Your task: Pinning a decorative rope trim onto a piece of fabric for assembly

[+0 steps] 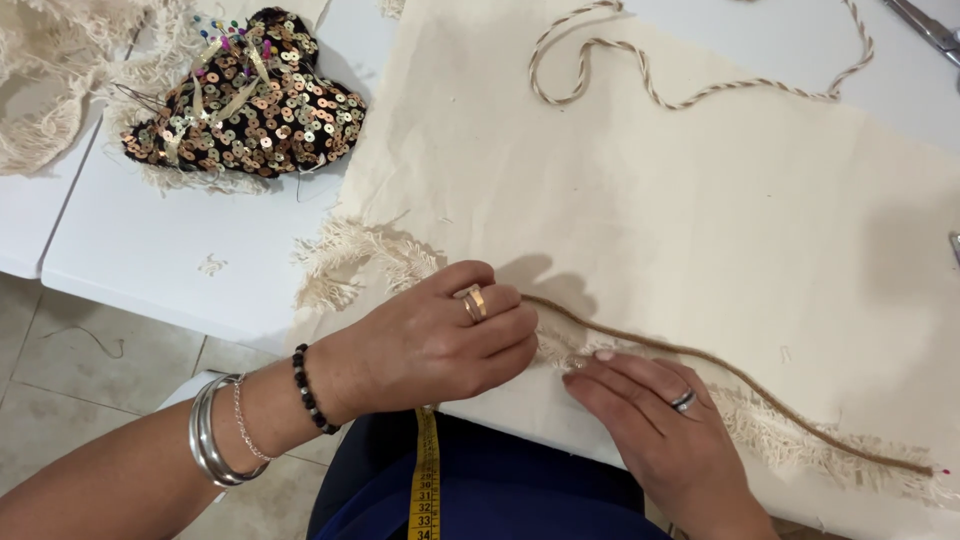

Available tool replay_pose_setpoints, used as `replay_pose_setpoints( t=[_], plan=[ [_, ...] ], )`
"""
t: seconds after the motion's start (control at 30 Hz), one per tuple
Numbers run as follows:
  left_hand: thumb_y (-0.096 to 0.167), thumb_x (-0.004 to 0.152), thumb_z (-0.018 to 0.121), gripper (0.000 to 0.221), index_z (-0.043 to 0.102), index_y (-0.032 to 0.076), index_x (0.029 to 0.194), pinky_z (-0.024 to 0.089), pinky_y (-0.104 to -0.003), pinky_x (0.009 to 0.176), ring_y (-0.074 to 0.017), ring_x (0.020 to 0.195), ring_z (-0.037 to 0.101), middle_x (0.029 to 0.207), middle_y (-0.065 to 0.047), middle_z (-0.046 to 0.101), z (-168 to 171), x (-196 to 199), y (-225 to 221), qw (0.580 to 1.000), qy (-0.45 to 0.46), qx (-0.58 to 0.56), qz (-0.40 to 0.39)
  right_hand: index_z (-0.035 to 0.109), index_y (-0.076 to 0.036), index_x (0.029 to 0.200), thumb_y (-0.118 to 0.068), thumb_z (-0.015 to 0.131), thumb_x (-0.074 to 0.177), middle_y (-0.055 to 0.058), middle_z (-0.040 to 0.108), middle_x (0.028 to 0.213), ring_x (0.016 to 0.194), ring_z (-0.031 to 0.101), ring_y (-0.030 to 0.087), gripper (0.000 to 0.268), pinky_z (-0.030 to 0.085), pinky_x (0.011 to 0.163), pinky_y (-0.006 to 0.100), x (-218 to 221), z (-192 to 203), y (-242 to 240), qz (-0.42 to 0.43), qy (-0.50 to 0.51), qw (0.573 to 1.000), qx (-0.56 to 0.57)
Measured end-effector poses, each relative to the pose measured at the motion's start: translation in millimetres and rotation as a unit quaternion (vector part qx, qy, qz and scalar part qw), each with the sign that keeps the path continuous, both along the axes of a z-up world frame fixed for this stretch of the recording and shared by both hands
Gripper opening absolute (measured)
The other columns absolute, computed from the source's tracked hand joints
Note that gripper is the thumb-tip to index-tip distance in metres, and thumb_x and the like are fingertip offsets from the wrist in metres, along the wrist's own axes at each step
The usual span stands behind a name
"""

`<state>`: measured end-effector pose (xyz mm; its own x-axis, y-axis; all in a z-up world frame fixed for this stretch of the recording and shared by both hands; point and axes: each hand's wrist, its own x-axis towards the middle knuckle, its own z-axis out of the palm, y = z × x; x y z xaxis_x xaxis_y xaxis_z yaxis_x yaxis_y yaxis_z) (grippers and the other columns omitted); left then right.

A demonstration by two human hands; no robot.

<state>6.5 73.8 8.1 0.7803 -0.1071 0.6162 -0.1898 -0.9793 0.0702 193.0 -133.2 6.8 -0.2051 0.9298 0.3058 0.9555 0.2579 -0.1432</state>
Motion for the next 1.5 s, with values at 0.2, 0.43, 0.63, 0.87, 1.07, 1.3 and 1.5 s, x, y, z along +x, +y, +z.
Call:
replay_pose_setpoints(
  t=[0.2, 0.43, 0.63, 0.87, 1.07, 1.3, 1.5],
  plan=[
    [0.001, 0.105, 0.062, 0.011, 0.066, 0.007, 0.097, 0.052, -0.038, 0.091, -0.0207, 0.094, 0.058, 0.101, -0.005, 0.061, -0.1, -5.7, 2.1, 1.0, 0.02, 0.001, 0.003, 0.071, -0.008, 0.118, 0.007, 0.058, 0.095, 0.008, 0.067, 0.116, 0.104, 0.067, 0.022, 0.031, 0.057, 0.096, 0.033, 4.1, 6.9, -15.4, -0.114, 0.178, 0.976, -0.046],
    [0.0, 0.104, 0.062, 0.006, 0.067, 0.002, 0.107, 0.052, -0.044, 0.095, -0.0278, 0.105, 0.061, 0.115, -0.012, 0.064, 3.6, -7.9, -2.1, 0.998, 0.055, -0.024, -0.007, 0.065, -0.013, 0.134, 0.006, 0.066, 0.091, 0.008, 0.064, 0.114, 0.095, 0.066, 0.022, 0.047, 0.054, 0.078, 0.031, 6.4, -4.6, -8.0, -0.1, 0.148, 0.981, -0.077],
    [0.001, 0.102, 0.065, 0.006, 0.068, 0.005, 0.099, 0.051, -0.04, 0.096, -0.0245, 0.098, 0.06, 0.104, -0.007, 0.065, -1.4, -0.8, -4.9, 0.998, 0.065, -0.019, 0.011, 0.067, -0.014, 0.124, -0.028, 0.084, 0.087, 0.009, 0.064, 0.114, 0.098, 0.067, 0.024, 0.043, 0.059, 0.085, 0.037, -7.5, -10.2, 11.4, -0.088, 0.112, 0.989, -0.032],
    [0.005, 0.103, 0.06, 0.005, 0.064, 0.008, 0.102, 0.047, -0.038, 0.087, -0.0252, 0.088, 0.057, 0.096, -0.006, 0.062, -6.9, 2.6, -6.1, 0.988, 0.083, -0.122, 0.042, 0.066, -0.009, 0.114, -0.022, 0.076, 0.093, 0.006, 0.066, 0.107, 0.091, 0.067, 0.02, 0.027, 0.058, 0.074, 0.034, -24.7, -7.3, 32.6, -0.146, 0.02, 0.989, 0.009],
    [0.006, 0.102, 0.061, 0.008, 0.066, 0.006, 0.108, 0.047, -0.04, 0.089, -0.0274, 0.092, 0.059, 0.1, -0.007, 0.063, -10.2, -3.3, -3.4, 0.987, 0.089, -0.126, 0.039, 0.071, -0.01, 0.109, -0.002, 0.07, 0.093, 0.001, 0.075, 0.108, 0.09, 0.071, 0.016, 0.019, 0.057, 0.078, 0.033, -18.5, -4.5, 24.4, -0.121, 0.016, 0.992, 0.044],
    [0.003, 0.106, 0.065, 0.009, 0.067, 0.005, 0.097, 0.051, -0.038, 0.091, -0.0243, 0.095, 0.062, 0.105, -0.008, 0.064, -3.7, -9.7, -3.1, 0.999, 0.002, -0.049, 0.009, 0.073, -0.011, 0.112, 0.001, 0.061, 0.091, 0.007, 0.069, 0.124, 0.11, 0.068, 0.026, 0.028, 0.054, 0.097, 0.038, -1.2, -10.8, 5.0, -0.044, 0.078, 0.995, -0.036],
    [0.001, 0.106, 0.061, 0.01, 0.068, 0.001, 0.099, 0.05, -0.039, 0.09, -0.0248, 0.097, 0.06, 0.107, -0.01, 0.063, -1.0, -14.0, -1.7, 0.998, 0.018, -0.062, 0.003, 0.07, -0.004, 0.119, -0.009, 0.067, 0.095, 0.013, 0.067, 0.117, 0.103, 0.068, 0.028, 0.025, 0.058, 0.094, 0.039, -22.4, 3.2, 30.7, -0.054, 0.162, 0.984, -0.047]
  ],
)
